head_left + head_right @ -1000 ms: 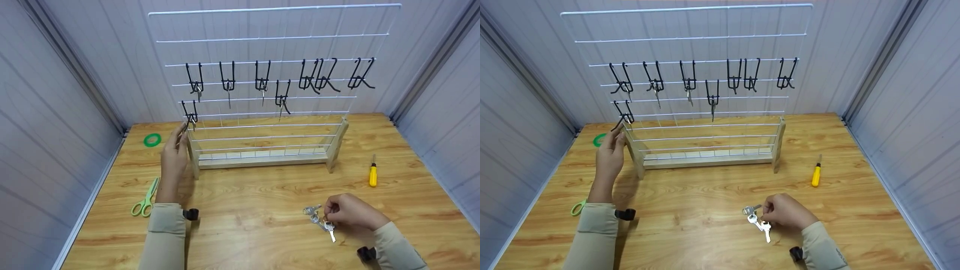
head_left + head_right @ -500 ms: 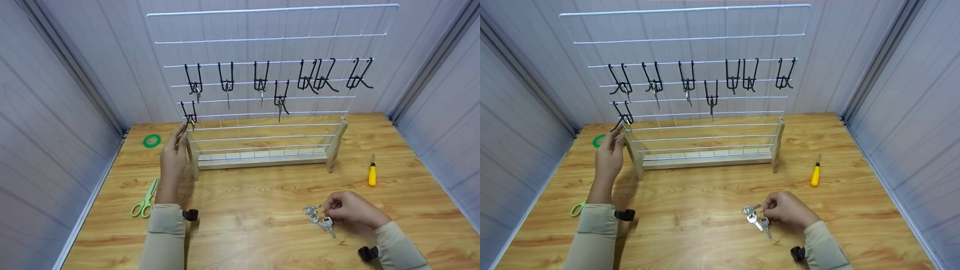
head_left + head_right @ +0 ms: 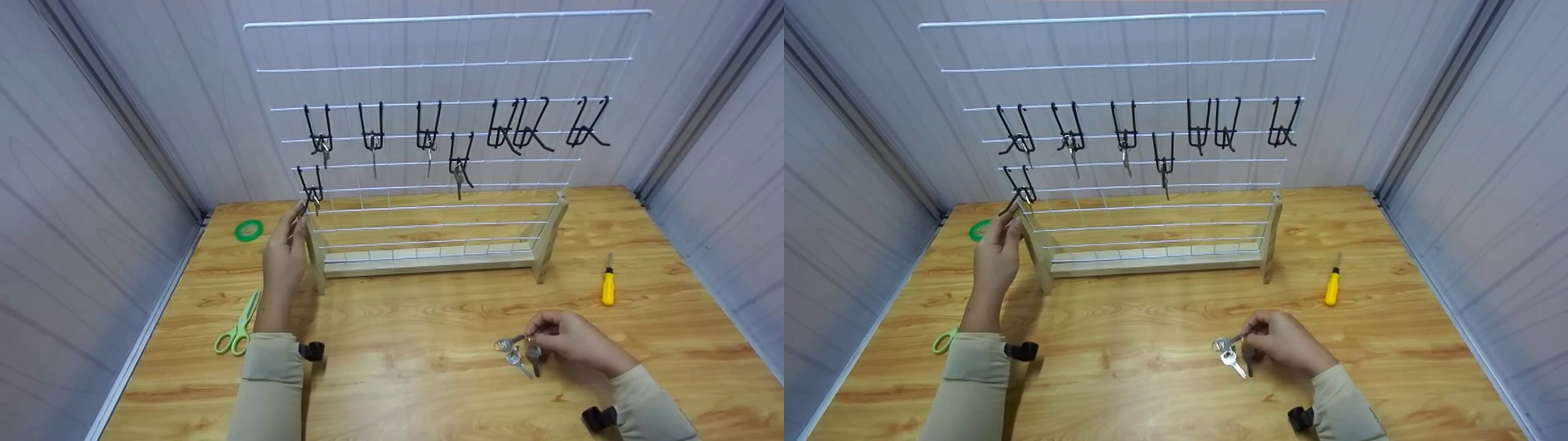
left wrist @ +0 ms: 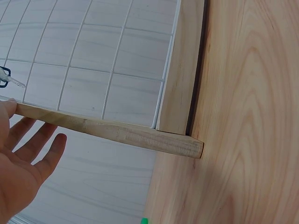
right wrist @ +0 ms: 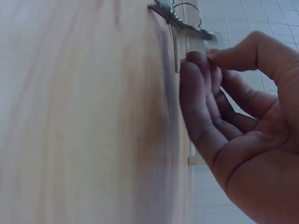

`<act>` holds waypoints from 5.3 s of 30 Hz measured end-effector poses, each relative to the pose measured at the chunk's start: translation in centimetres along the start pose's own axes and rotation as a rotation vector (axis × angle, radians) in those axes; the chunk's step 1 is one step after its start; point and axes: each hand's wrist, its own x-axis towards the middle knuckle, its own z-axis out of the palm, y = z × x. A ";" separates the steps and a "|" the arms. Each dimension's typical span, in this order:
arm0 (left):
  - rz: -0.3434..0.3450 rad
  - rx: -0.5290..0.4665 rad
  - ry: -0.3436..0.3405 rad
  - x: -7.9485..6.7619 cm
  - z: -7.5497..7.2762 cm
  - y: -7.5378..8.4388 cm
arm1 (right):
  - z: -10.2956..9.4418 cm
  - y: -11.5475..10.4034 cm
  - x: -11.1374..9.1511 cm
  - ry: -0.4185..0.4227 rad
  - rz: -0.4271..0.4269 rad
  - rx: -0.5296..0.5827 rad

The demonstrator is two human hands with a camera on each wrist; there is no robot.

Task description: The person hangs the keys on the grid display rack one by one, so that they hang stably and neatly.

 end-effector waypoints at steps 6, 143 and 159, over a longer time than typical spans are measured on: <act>-0.002 0.005 -0.001 0.0 0.0 -0.1 | -0.2 -0.9 -0.6 0.054 -0.054 0.069; -0.031 0.014 -0.006 -0.1 0.1 0.1 | -0.3 -13.2 2.9 0.631 -0.393 -0.137; -0.005 0.013 0.009 0.0 0.2 -0.1 | 0.1 -6.5 2.9 -0.101 -0.182 -0.344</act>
